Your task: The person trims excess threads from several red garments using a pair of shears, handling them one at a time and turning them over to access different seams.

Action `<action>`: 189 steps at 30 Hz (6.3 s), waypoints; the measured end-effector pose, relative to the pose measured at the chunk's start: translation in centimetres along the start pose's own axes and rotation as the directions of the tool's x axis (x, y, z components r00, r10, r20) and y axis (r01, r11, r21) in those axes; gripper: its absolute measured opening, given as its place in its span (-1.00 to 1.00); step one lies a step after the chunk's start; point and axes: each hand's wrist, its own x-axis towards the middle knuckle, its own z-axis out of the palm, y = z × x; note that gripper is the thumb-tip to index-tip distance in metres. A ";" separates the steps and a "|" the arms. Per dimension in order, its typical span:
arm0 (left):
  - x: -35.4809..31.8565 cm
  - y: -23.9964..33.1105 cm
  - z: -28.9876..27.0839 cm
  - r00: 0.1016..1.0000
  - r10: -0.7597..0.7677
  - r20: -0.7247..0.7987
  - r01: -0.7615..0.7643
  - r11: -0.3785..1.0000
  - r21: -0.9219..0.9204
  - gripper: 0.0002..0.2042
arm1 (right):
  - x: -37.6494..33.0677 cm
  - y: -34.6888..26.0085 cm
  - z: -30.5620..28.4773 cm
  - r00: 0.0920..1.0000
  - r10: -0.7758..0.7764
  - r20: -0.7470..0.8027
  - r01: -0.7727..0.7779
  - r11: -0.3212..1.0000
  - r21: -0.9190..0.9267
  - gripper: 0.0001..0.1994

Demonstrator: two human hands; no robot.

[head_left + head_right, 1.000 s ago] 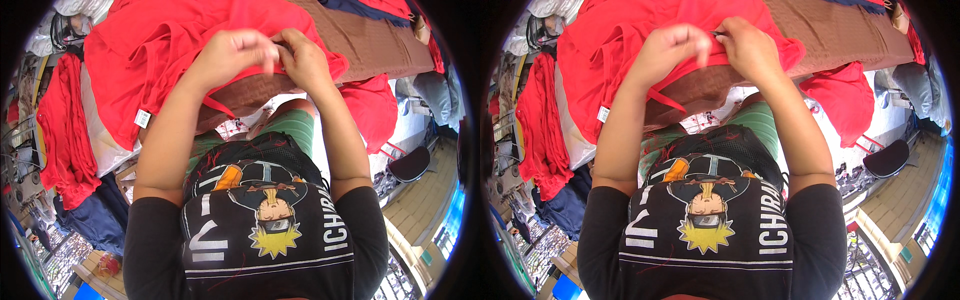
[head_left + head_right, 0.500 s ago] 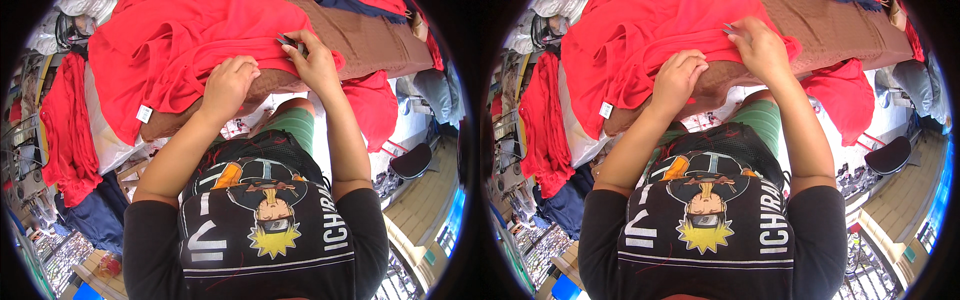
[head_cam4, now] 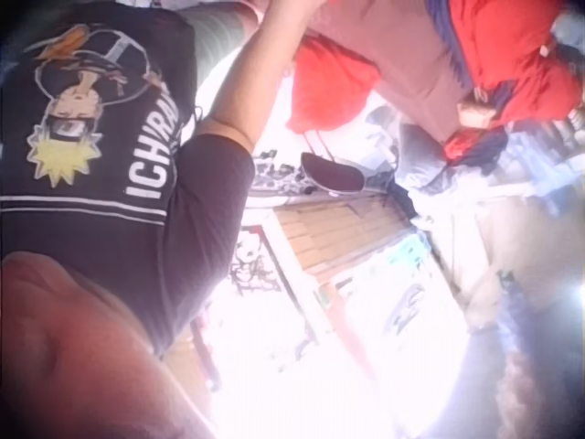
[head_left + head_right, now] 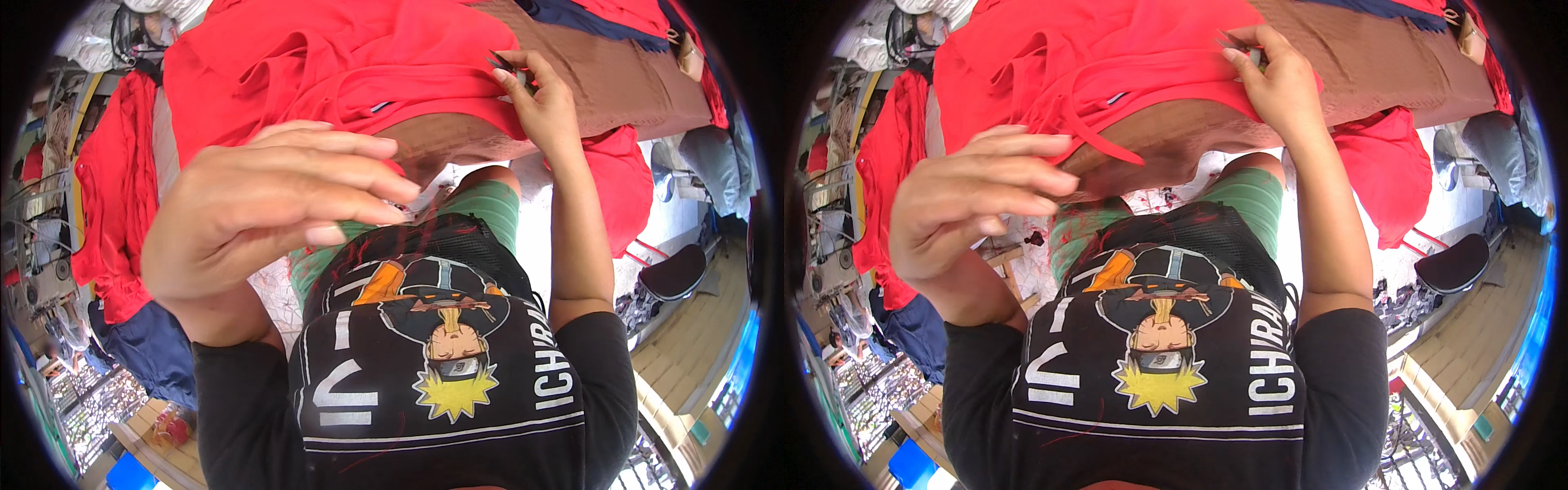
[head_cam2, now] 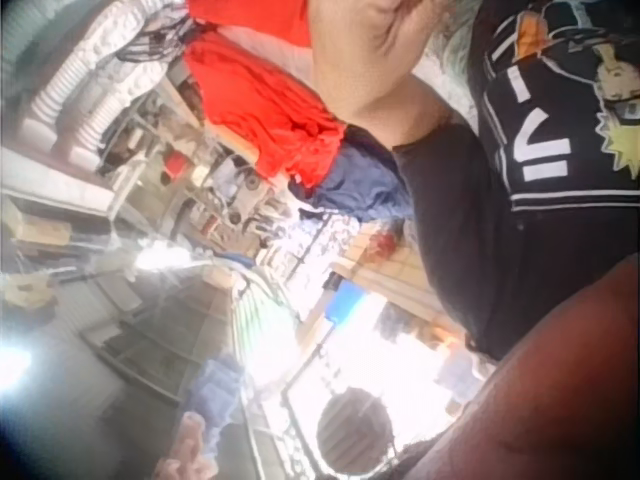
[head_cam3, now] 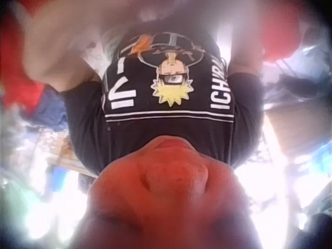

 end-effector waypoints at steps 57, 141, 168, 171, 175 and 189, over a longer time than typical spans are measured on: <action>-8.4 -10.5 2.4 0.731 -0.220 -0.646 0.443 0.873 0.204 -0.89 | -3.0 -7.3 8.6 0.879 -0.278 0.388 0.262 0.961 0.094 -0.84; -0.5 -18.1 5.5 0.780 -0.147 -0.608 0.479 0.766 0.429 -0.69 | 3.5 -2.5 4.2 0.943 -0.196 0.269 0.235 0.964 -0.121 -0.84; 2.7 -14.2 7.3 0.847 -0.070 -0.528 0.415 0.708 0.572 -0.79 | 0.1 -2.4 3.2 0.944 -0.011 0.329 0.037 0.997 -0.071 -0.79; 3.3 -15.4 7.0 0.760 -0.176 -0.625 0.435 0.852 0.290 -0.82 | 0.4 -2.8 4.0 0.928 -0.023 0.373 0.058 0.995 -0.082 -0.78; 3.4 -14.9 5.5 0.596 -0.401 -0.695 0.421 0.894 -0.155 -0.82 | 0.8 -3.7 5.1 0.946 -0.155 0.285 0.102 0.976 0.191 -0.75; 1.4 -10.2 3.1 0.749 0.310 -0.586 0.041 0.861 0.507 -0.87 | 0.4 -5.3 7.1 0.912 0.154 0.380 -0.353 0.766 0.538 -0.85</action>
